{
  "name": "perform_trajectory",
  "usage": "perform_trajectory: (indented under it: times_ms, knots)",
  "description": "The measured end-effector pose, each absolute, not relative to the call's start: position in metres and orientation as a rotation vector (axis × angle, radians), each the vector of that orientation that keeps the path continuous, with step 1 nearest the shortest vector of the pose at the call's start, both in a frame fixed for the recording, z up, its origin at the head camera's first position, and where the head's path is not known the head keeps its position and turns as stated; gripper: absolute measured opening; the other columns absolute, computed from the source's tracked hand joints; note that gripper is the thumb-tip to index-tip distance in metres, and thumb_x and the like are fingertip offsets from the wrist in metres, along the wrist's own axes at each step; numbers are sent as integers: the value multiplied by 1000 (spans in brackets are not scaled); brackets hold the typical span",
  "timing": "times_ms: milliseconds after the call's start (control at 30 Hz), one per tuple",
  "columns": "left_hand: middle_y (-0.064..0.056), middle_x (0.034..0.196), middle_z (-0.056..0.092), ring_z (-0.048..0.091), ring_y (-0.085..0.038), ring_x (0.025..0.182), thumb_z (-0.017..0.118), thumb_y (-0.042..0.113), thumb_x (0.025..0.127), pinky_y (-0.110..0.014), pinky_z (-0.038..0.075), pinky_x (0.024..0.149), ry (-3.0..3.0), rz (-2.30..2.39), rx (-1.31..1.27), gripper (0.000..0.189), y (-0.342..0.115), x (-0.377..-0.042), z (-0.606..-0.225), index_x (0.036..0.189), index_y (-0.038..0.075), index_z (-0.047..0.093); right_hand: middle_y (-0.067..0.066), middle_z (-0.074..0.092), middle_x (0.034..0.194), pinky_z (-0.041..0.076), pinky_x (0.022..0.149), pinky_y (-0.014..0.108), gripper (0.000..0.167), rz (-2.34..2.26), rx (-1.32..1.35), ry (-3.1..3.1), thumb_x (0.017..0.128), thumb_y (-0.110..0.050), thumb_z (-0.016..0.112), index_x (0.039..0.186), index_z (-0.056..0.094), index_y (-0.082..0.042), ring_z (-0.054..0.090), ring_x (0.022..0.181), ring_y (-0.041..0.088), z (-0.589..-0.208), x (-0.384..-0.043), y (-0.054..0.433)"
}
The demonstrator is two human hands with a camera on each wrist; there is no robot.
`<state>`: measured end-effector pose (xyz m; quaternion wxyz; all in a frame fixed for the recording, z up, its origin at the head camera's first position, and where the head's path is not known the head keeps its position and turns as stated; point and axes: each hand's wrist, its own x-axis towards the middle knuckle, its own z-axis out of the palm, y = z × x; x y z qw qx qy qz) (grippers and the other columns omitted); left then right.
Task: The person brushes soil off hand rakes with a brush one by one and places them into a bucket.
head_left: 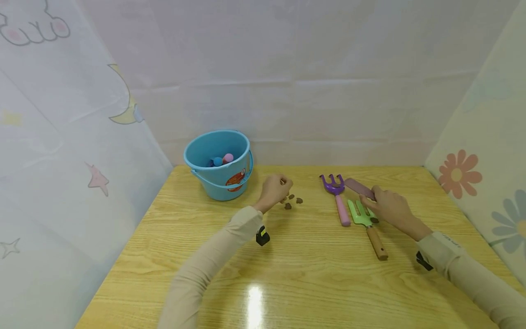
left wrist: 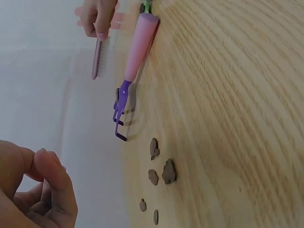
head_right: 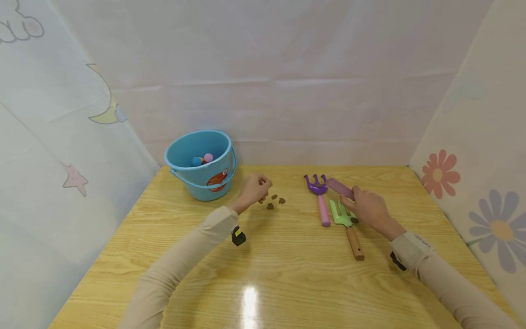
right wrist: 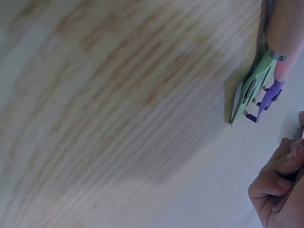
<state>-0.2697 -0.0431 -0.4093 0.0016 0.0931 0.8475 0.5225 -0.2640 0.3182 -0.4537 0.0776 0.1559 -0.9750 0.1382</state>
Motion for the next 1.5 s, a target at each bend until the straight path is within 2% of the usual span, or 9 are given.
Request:
perform_trajectory:
  times_ms: [267,400,533,667,733,833,967,1267,1500]
  knots:
    - [-16,67,64,59,-23,49,53,14,100,-54,56,65,2557,1687,251,17,-30,-266,-419,101,3,66,1,40,53,28,38,29,47,404,479,-2904,101,-47,49,82,50,-4,37,43,14,-453,-263,318]
    - [-28,78,66,62,-36,60,52,15,101,-56,55,67,2509,1682,248,22,-19,-263,-422,108,-2,65,1,41,53,28,38,29,45,397,475,-2901,100,-45,51,81,49,-5,37,42,15,-454,-263,318]
    - [-30,84,67,67,-44,72,53,14,100,-50,57,67,2503,1686,242,23,-9,-263,-427,109,-3,66,1,40,53,28,39,29,44,398,473,-2907,100,-44,52,81,48,-5,38,42,15,-454,-262,319]
    - [-28,82,69,69,-40,68,53,14,99,-54,50,90,2524,1675,258,23,-1,-266,-432,103,-3,68,1,40,53,28,38,29,42,397,478,-2894,99,-42,55,80,48,-6,37,42,15,-455,-261,319]
    - [-26,81,69,70,-38,66,53,14,100,-57,37,104,2531,1658,255,23,2,-267,-434,103,-3,68,1,39,52,28,38,29,41,395,480,-2881,99,-40,57,79,48,-6,37,41,14,-456,-261,320]
    - [-27,82,69,70,-41,69,53,14,100,-53,47,96,2488,1681,243,24,6,-268,-438,106,-5,67,0,39,52,28,38,29,41,388,483,-2870,98,-40,59,78,48,-6,37,41,14,-457,-261,321]
    - [-28,84,68,69,-42,72,53,13,100,-41,59,62,2437,1708,211,22,12,-268,-443,107,-5,65,0,39,52,28,37,28,42,382,490,-2867,99,-41,57,77,48,-7,37,41,14,-456,-261,322]
    - [-20,82,71,70,-29,64,56,15,100,-33,58,56,2450,1639,162,21,33,-270,-452,103,-1,68,0,39,51,28,38,28,43,389,484,-2879,99,-44,55,77,48,-7,37,42,14,-456,-262,323]
    - [-21,86,70,71,-35,71,58,14,98,-35,58,59,2359,1686,85,22,46,-271,-458,101,-5,70,0,41,51,28,37,28,42,400,486,-2891,99,-41,56,77,49,-6,37,41,14,-457,-262,322]
